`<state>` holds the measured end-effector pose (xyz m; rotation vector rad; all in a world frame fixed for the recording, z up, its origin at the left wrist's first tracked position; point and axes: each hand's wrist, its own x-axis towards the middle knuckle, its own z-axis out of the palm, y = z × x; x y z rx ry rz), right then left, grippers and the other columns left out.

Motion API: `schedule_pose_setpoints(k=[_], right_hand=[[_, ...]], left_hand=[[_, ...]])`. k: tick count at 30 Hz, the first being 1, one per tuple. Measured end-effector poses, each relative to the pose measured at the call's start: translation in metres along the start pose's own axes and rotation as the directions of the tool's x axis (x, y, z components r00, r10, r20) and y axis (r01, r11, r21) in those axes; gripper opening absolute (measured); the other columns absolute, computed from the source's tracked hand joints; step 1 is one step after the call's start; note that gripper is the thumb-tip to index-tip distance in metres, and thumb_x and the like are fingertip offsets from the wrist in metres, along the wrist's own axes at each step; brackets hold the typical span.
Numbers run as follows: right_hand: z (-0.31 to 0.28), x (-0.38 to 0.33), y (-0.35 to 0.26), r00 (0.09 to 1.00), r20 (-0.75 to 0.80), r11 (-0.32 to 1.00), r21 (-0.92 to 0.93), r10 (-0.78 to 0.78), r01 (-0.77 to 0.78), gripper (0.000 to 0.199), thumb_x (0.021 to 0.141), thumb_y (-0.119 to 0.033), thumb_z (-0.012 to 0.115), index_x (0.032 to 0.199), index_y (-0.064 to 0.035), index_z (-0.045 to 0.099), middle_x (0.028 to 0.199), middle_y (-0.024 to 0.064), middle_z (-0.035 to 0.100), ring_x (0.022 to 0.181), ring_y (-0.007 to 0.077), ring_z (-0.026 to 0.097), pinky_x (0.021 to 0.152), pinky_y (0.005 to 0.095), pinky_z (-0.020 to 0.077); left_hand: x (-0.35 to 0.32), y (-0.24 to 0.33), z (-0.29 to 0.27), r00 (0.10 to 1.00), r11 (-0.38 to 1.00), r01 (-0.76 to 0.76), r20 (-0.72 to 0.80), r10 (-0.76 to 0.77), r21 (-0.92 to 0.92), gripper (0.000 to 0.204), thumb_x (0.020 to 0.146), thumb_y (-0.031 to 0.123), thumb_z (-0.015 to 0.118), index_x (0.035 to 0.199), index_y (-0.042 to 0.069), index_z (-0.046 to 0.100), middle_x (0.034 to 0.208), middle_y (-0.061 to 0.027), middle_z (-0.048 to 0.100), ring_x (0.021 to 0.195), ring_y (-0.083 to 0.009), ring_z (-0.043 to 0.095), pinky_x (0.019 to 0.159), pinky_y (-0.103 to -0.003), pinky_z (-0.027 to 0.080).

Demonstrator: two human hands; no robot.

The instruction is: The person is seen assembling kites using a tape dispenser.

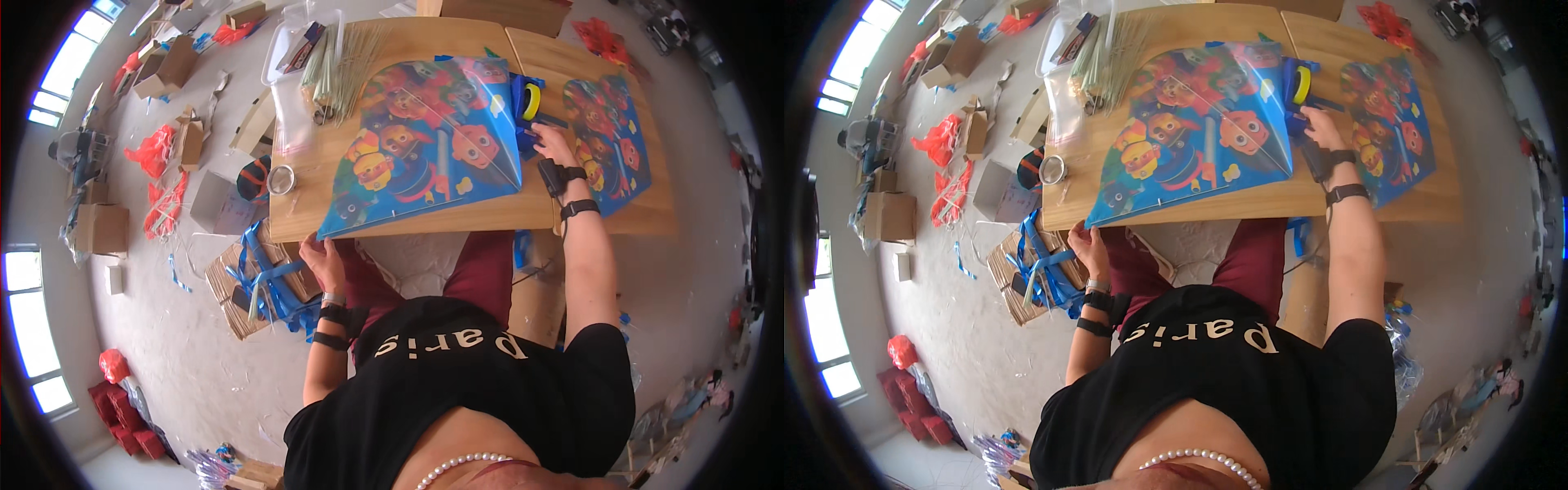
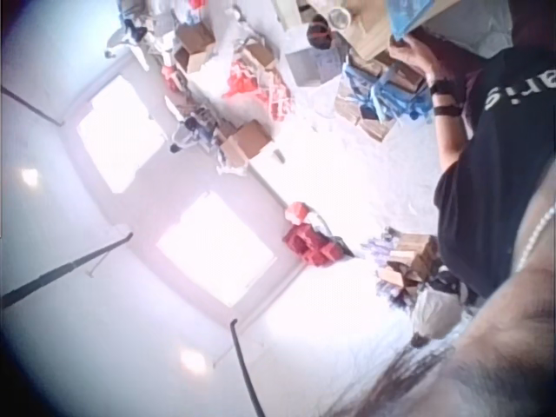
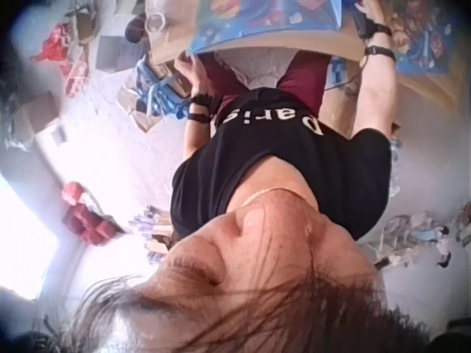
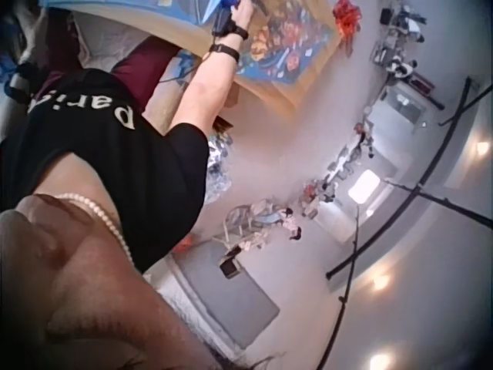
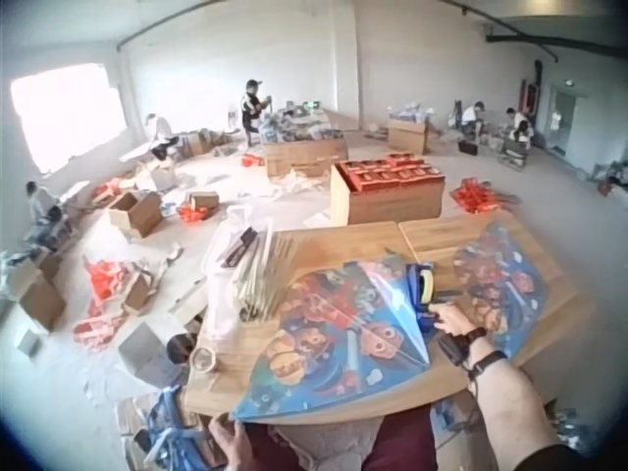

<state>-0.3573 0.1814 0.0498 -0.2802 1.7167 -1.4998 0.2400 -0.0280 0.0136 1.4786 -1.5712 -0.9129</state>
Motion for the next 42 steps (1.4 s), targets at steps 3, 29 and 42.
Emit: schedule_pose_setpoints(k=[3, 29, 42], right_hand=[[0.034, -0.010, 0.010, 0.993, -0.104, 0.993, 0.095, -0.056, 0.066, 0.029, 0.091, -0.028, 0.071, 0.115, -0.0120, 0.065, 0.119, 0.0030, 0.066, 0.123, 0.0181, 0.054, 0.116, 0.0505, 0.0250], [0.056, -0.042, 0.063, 0.699, -0.586, 0.901, -0.383, -0.408, 0.205, 0.030, 0.096, -0.025, 0.063, 0.107, 0.0022, 0.070, 0.116, 0.0154, 0.068, 0.106, 0.0239, 0.063, 0.090, 0.0391, 0.0484], [0.282, -0.150, 0.098, 0.921, 0.384, 0.990, 0.083, 0.074, -0.114, 0.036, 0.110, -0.031, 0.043, 0.116, -0.0029, 0.066, 0.071, -0.0020, 0.053, 0.054, 0.0049, 0.040, 0.049, 0.0215, 0.0331]], left_hand=[[0.001, -0.012, -0.006, 0.999, 0.999, -0.026, -0.036, 0.027, 0.032, 0.036, 0.090, 0.008, 0.069, 0.121, -0.003, 0.055, 0.111, -0.0129, 0.050, 0.096, -0.0234, 0.054, 0.089, -0.035, 0.046], [-0.021, 0.045, 0.016, 0.895, 0.918, -0.389, 0.264, 0.359, 0.073, 0.033, 0.084, 0.001, 0.063, 0.117, 0.003, 0.063, 0.118, -0.0190, 0.059, 0.112, -0.0374, 0.054, 0.096, -0.046, 0.045], [-0.041, 0.037, 0.042, 0.589, 0.657, -0.735, 0.638, 0.496, 0.168, 0.045, 0.086, 0.006, 0.057, 0.131, 0.002, 0.060, 0.139, -0.0170, 0.053, 0.132, -0.0359, 0.047, 0.111, -0.049, 0.035]])
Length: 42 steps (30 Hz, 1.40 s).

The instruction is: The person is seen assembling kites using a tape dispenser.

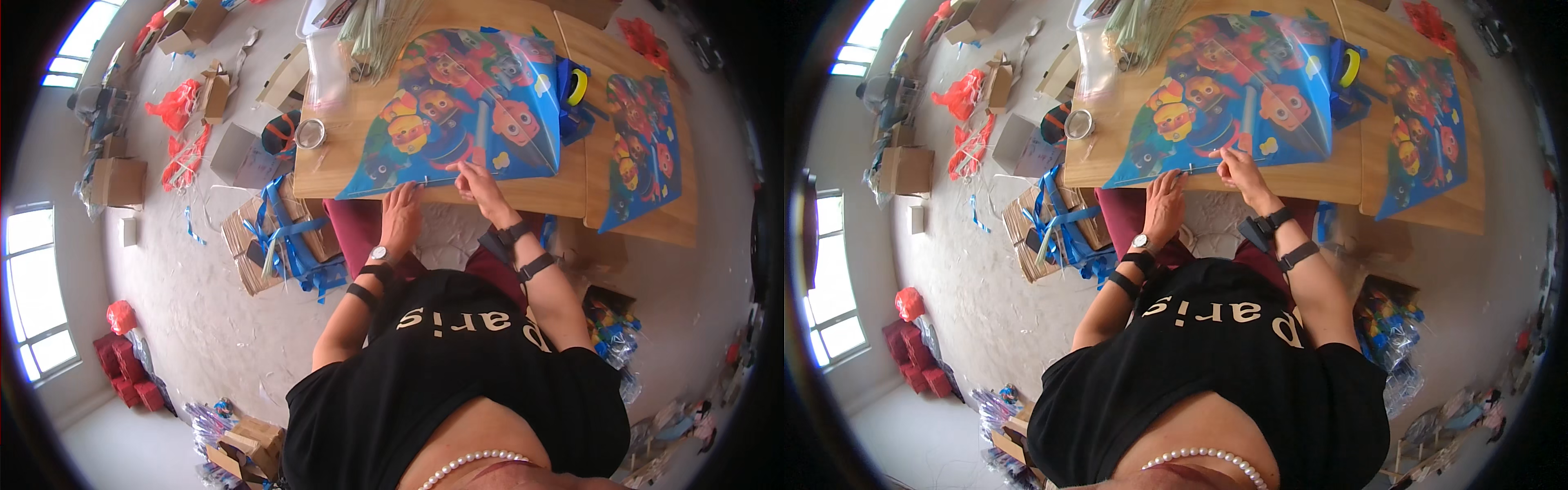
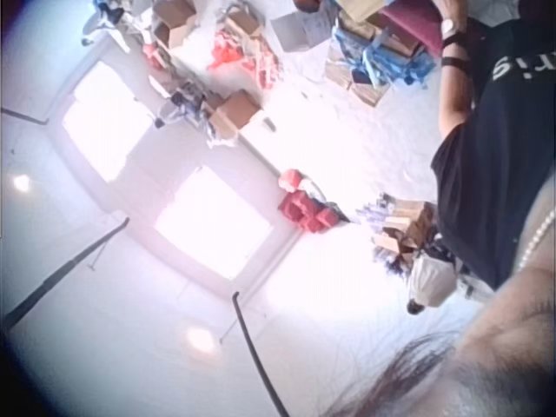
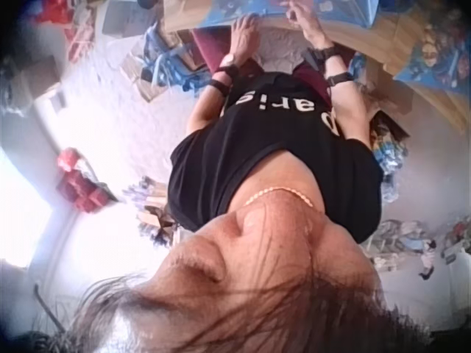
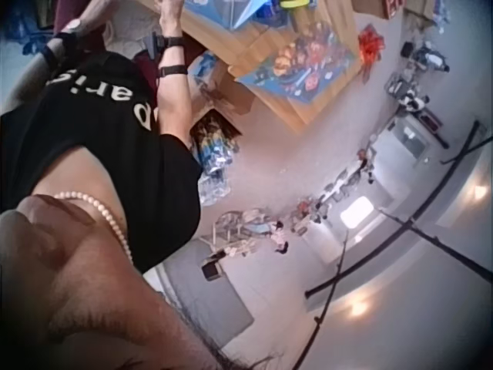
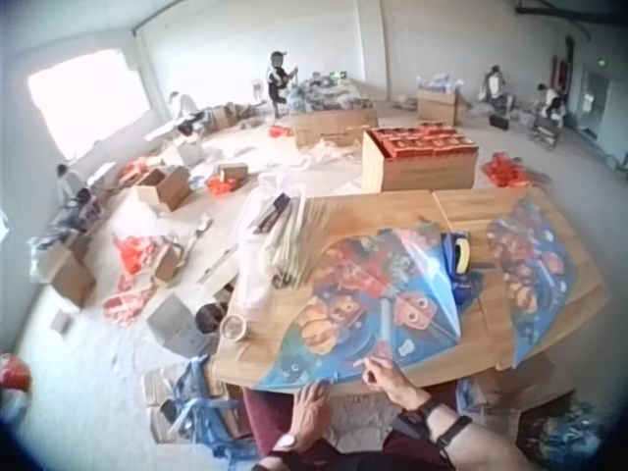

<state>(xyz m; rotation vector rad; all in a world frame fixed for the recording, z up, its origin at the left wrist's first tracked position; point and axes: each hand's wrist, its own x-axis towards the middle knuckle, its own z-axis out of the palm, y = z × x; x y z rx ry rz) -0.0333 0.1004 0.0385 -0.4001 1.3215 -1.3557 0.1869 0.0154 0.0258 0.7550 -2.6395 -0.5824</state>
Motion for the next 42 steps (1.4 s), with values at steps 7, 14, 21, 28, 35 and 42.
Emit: schedule_pose_setpoints(k=[7, 14, 21, 28, 35, 42], right_hand=[[0.014, 0.011, 0.022, 0.993, 0.035, 0.986, 0.116, 0.116, -0.120, 0.037, 0.109, -0.031, 0.046, 0.118, 0.0016, 0.062, 0.063, -0.0053, 0.047, 0.047, 0.0042, 0.035, 0.045, 0.0216, 0.0272], [0.016, 0.015, 0.028, 0.989, 0.036, 0.986, 0.083, 0.145, -0.147, 0.036, 0.110, -0.029, 0.042, 0.116, 0.0015, 0.061, 0.062, -0.0030, 0.047, 0.046, 0.0064, 0.036, 0.044, 0.0232, 0.0287], [0.020, 0.019, 0.032, 0.994, 0.003, 0.993, 0.042, 0.112, -0.112, 0.035, 0.109, -0.028, 0.043, 0.116, 0.0010, 0.063, 0.062, -0.0046, 0.047, 0.045, 0.0037, 0.036, 0.041, 0.0214, 0.0275], [0.022, 0.021, 0.036, 0.998, -0.038, 0.993, -0.099, 0.055, -0.059, 0.037, 0.110, -0.027, 0.040, 0.113, 0.0027, 0.062, 0.061, -0.0014, 0.049, 0.045, 0.0068, 0.040, 0.041, 0.0235, 0.0319], [0.029, 0.020, 0.033, 0.996, -0.061, 0.991, -0.117, 0.065, -0.072, 0.037, 0.110, -0.026, 0.040, 0.112, 0.0024, 0.064, 0.061, -0.0020, 0.049, 0.045, 0.0056, 0.040, 0.041, 0.0228, 0.0319], [0.013, 0.024, 0.020, 0.940, 0.136, 0.612, -0.728, -0.313, 0.309, 0.030, 0.105, -0.028, 0.050, 0.114, -0.0048, 0.067, 0.076, 0.0143, 0.070, 0.067, 0.0262, 0.069, 0.057, 0.0378, 0.0513]], left_hand=[[-0.005, -0.005, 0.004, 1.000, 1.000, -0.003, -0.008, 0.003, 0.001, 0.047, 0.086, 0.005, 0.059, 0.133, 0.003, 0.058, 0.140, -0.0167, 0.053, 0.132, -0.0352, 0.046, 0.111, -0.048, 0.035], [-0.005, -0.006, 0.006, 1.000, 1.000, 0.001, -0.009, -0.001, -0.005, 0.051, 0.084, 0.004, 0.061, 0.135, 0.004, 0.056, 0.140, -0.0164, 0.053, 0.133, -0.0345, 0.046, 0.112, -0.048, 0.035], [-0.003, -0.004, 0.003, 1.000, 1.000, 0.007, 0.011, -0.007, -0.018, 0.052, 0.083, 0.004, 0.063, 0.135, 0.003, 0.056, 0.140, -0.0166, 0.052, 0.134, -0.0341, 0.046, 0.112, -0.048, 0.034], [0.001, 0.001, 0.006, 0.998, 0.999, -0.038, -0.045, 0.038, 0.015, 0.056, 0.081, 0.004, 0.062, 0.136, 0.011, 0.057, 0.136, -0.0158, 0.052, 0.131, -0.0339, 0.048, 0.109, -0.050, 0.035], [0.001, 0.002, 0.011, 0.999, 0.994, -0.048, 0.011, 0.048, 0.095, 0.066, 0.081, 0.011, 0.070, 0.144, 0.022, 0.053, 0.142, -0.0140, 0.045, 0.135, -0.0344, 0.040, 0.111, -0.052, 0.031], [0.002, 0.005, 0.005, 0.998, 0.995, -0.041, 0.045, 0.037, 0.095, 0.066, 0.081, 0.015, 0.072, 0.144, 0.023, 0.053, 0.142, -0.0141, 0.045, 0.136, -0.0340, 0.039, 0.112, -0.053, 0.031]])
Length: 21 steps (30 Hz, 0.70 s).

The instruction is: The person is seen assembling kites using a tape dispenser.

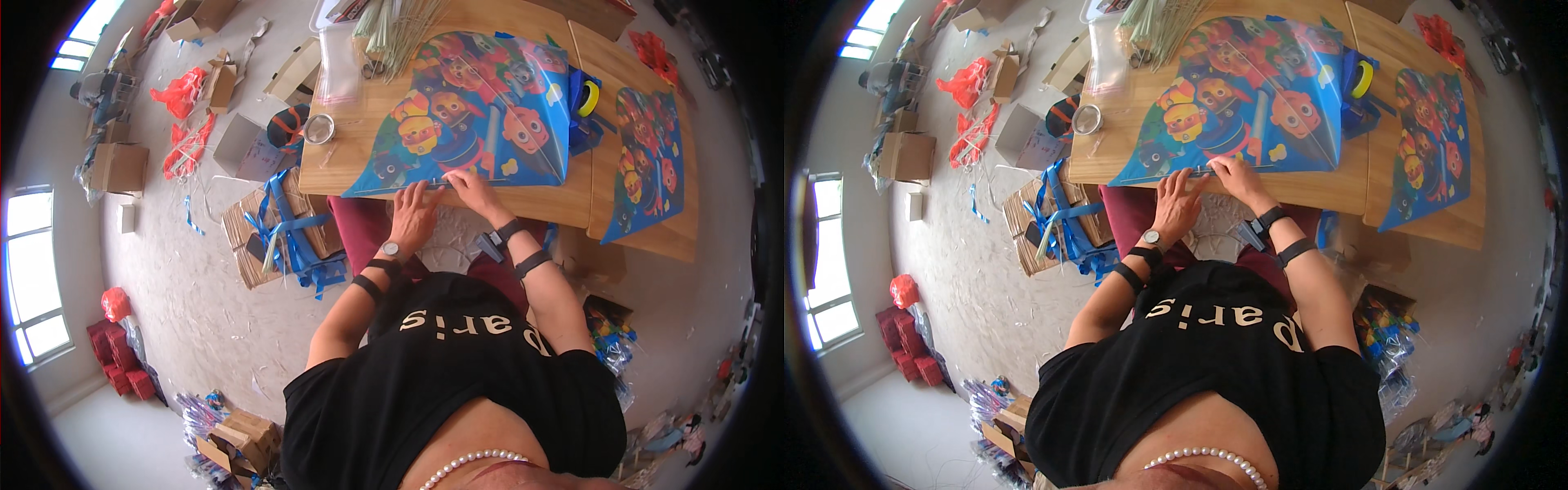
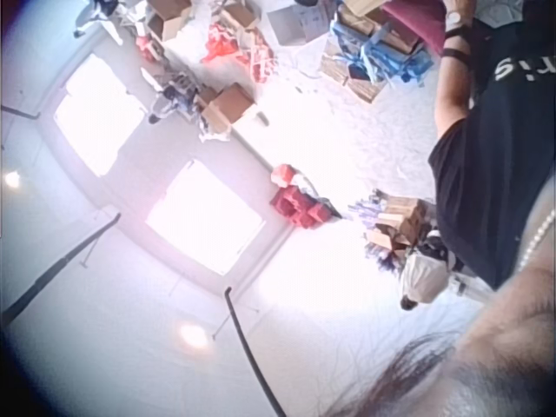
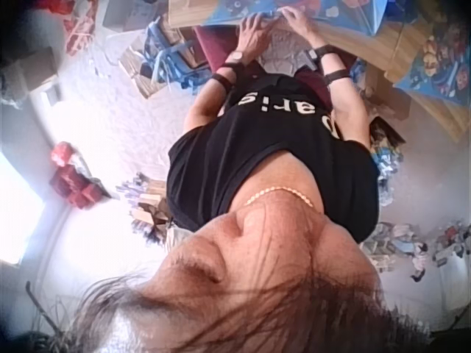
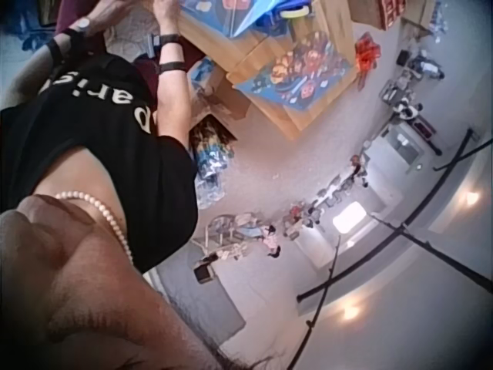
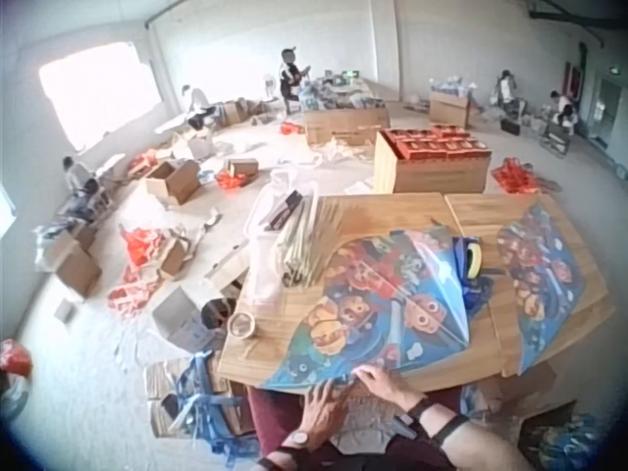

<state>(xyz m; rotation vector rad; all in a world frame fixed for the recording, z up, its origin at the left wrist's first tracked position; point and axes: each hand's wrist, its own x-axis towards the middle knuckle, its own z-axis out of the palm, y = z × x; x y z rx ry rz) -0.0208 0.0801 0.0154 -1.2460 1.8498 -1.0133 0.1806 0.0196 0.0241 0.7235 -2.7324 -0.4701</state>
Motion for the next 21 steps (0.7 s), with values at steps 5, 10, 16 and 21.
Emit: schedule_pose_setpoints(k=[5, 10, 16, 21], right_hand=[[-0.004, 0.007, -0.001, 0.946, -0.242, 0.906, -0.411, -0.214, 0.100, 0.032, 0.096, -0.031, 0.065, 0.120, -0.0097, 0.065, 0.074, 0.0122, 0.067, 0.067, 0.0335, 0.065, 0.062, 0.0410, 0.0513], [0.004, 0.014, -0.014, 0.948, -0.225, 0.900, -0.421, -0.224, 0.112, 0.026, 0.087, -0.028, 0.075, 0.101, -0.0108, 0.063, 0.079, 0.0072, 0.067, 0.078, 0.0304, 0.065, 0.071, 0.0438, 0.0455], [0.017, 0.016, -0.012, 0.929, -0.318, 0.851, -0.525, -0.190, -0.006, 0.025, 0.084, -0.028, 0.078, 0.090, -0.0117, 0.059, 0.085, 0.0044, 0.067, 0.084, 0.0283, 0.063, 0.077, 0.0423, 0.0404], [-0.001, 0.023, 0.016, 0.873, -0.439, 0.893, -0.450, -0.213, -0.009, 0.019, 0.089, -0.025, 0.072, 0.090, -0.0097, 0.061, 0.083, 0.0075, 0.065, 0.081, 0.0314, 0.063, 0.073, 0.0429, 0.0456]], left_hand=[[0.002, 0.001, 0.000, 1.000, 1.000, -0.008, -0.003, 0.008, 0.006, 0.065, 0.081, 0.015, 0.072, 0.143, 0.023, 0.054, 0.142, -0.0141, 0.045, 0.136, -0.0338, 0.040, 0.111, -0.053, 0.031], [0.001, -0.001, 0.001, 1.000, 1.000, -0.018, -0.005, 0.018, 0.018, 0.064, 0.082, 0.016, 0.071, 0.143, 0.023, 0.054, 0.141, -0.0142, 0.045, 0.135, -0.0338, 0.040, 0.111, -0.053, 0.031], [0.002, -0.002, -0.001, 1.000, 1.000, -0.008, 0.019, 0.008, 0.010, 0.062, 0.084, 0.016, 0.069, 0.143, 0.023, 0.054, 0.141, -0.0143, 0.045, 0.134, -0.0348, 0.040, 0.111, -0.053, 0.031], [0.009, 0.002, 0.004, 0.999, 0.999, -0.036, -0.013, 0.037, 0.028, 0.062, 0.085, 0.016, 0.068, 0.144, 0.024, 0.053, 0.142, -0.0150, 0.045, 0.133, -0.0355, 0.041, 0.112, -0.053, 0.031]])
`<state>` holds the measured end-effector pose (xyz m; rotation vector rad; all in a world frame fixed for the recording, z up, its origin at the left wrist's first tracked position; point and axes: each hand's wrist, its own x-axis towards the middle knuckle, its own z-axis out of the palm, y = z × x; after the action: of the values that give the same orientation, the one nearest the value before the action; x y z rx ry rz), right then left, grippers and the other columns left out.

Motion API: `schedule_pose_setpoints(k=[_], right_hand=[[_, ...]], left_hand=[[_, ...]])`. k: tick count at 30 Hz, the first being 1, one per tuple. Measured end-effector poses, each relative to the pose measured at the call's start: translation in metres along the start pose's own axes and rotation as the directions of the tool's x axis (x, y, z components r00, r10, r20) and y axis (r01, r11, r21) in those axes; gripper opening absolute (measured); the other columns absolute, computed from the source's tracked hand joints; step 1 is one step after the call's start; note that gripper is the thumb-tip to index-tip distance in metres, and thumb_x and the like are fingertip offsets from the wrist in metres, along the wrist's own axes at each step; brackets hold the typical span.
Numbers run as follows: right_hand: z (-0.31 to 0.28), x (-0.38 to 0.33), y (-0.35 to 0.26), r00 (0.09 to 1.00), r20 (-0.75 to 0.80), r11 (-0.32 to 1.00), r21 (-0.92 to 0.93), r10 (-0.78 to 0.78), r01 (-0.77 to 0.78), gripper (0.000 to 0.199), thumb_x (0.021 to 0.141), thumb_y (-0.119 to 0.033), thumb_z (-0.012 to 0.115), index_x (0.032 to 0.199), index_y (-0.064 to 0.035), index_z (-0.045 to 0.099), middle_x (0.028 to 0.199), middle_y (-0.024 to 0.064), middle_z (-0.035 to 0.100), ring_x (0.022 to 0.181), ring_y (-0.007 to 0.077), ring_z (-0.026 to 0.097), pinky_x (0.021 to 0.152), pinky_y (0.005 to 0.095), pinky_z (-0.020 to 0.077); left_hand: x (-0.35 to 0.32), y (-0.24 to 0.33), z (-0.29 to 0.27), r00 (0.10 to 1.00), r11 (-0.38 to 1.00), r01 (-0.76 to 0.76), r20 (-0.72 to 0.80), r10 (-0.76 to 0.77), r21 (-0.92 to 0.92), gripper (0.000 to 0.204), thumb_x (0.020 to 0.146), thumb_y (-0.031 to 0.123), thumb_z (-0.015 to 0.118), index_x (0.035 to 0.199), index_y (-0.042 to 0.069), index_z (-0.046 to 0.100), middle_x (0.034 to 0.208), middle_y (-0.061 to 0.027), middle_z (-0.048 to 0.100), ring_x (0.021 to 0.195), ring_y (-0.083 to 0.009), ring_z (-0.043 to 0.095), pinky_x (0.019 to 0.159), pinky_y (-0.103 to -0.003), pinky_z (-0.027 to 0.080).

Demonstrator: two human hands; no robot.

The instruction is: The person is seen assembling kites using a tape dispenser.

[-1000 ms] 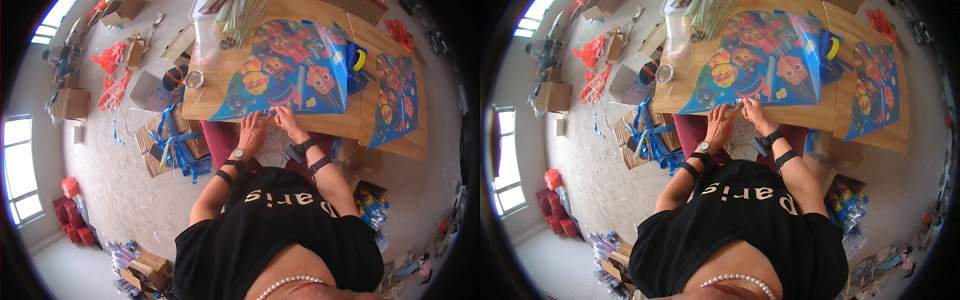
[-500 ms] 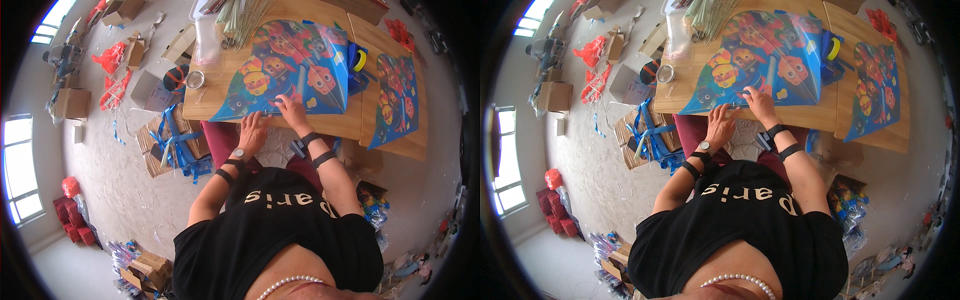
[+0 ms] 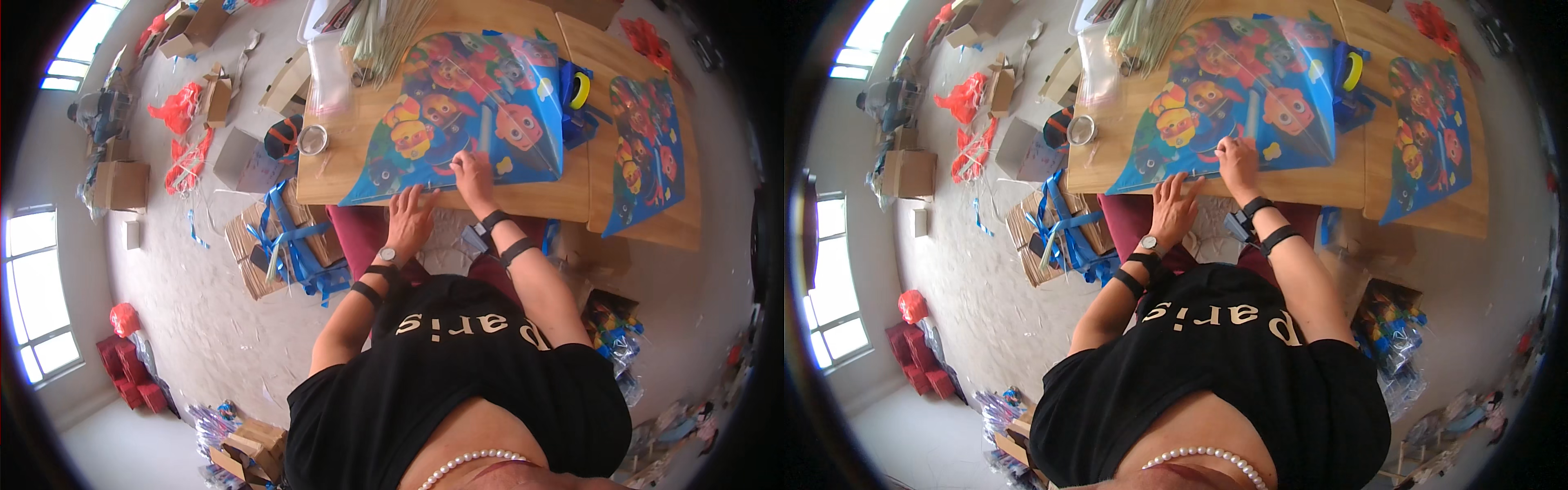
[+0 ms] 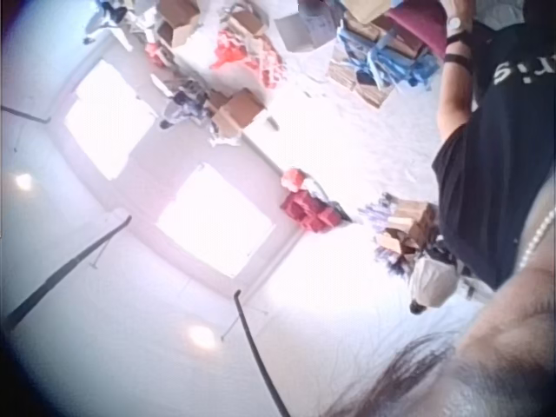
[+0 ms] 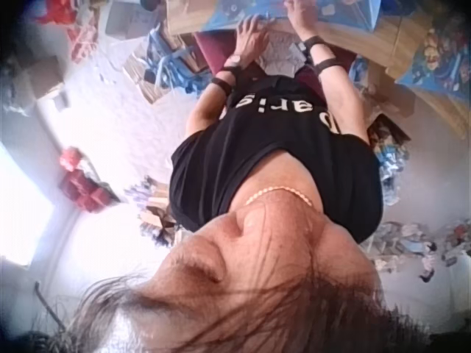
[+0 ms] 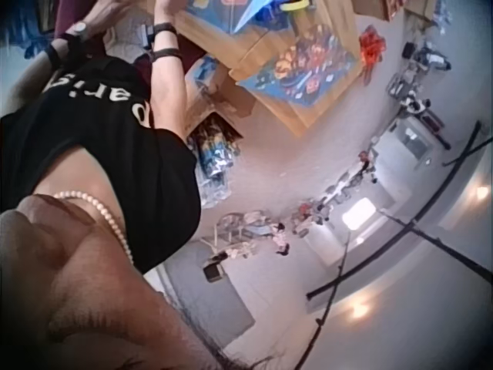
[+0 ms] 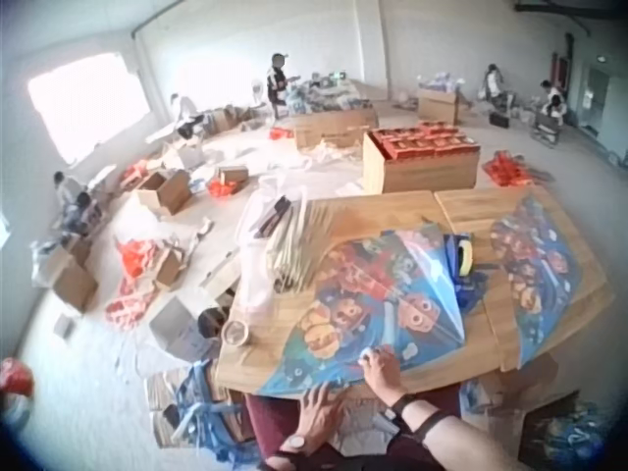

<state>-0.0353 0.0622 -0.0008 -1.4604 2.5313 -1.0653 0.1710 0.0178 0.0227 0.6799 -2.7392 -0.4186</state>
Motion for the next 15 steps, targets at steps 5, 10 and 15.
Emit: schedule_pose_setpoints(k=[5, 10, 15], right_hand=[[-0.061, 0.032, 0.064, 0.967, -0.167, 0.969, 0.184, 0.194, -0.163, 0.014, 0.097, -0.021, 0.061, 0.100, -0.0075, 0.064, 0.092, 0.0152, 0.066, 0.089, 0.0363, 0.065, 0.075, 0.0457, 0.0506], [-0.140, 0.071, 0.144, 0.773, -0.588, 0.963, 0.036, 0.236, -0.267, 0.015, 0.099, -0.019, 0.060, 0.102, -0.0040, 0.064, 0.097, 0.0158, 0.068, 0.095, 0.0338, 0.066, 0.082, 0.0426, 0.0510], [-0.175, 0.094, 0.213, 0.797, -0.340, 0.866, 0.176, 0.500, -0.468, 0.023, 0.096, -0.022, 0.067, 0.102, -0.0004, 0.067, 0.092, 0.0133, 0.071, 0.083, 0.0276, 0.068, 0.075, 0.0401, 0.0526]], left_hand=[[-0.006, -0.001, -0.005, 1.000, 1.000, 0.011, 0.014, -0.011, -0.018, 0.064, 0.082, 0.015, 0.068, 0.144, 0.021, 0.054, 0.142, -0.0155, 0.046, 0.132, -0.0367, 0.042, 0.110, -0.053, 0.031], [-0.011, -0.007, -0.004, 1.000, 1.000, -0.009, -0.003, 0.009, 0.003, 0.069, 0.078, 0.017, 0.070, 0.144, 0.023, 0.052, 0.142, -0.0138, 0.045, 0.133, -0.0361, 0.042, 0.111, -0.054, 0.031], [-0.004, -0.003, -0.001, 1.000, 1.000, -0.026, 0.000, 0.026, 0.004, 0.066, 0.079, 0.015, 0.068, 0.144, 0.024, 0.053, 0.142, -0.0140, 0.046, 0.132, -0.0358, 0.043, 0.110, -0.054, 0.031]])
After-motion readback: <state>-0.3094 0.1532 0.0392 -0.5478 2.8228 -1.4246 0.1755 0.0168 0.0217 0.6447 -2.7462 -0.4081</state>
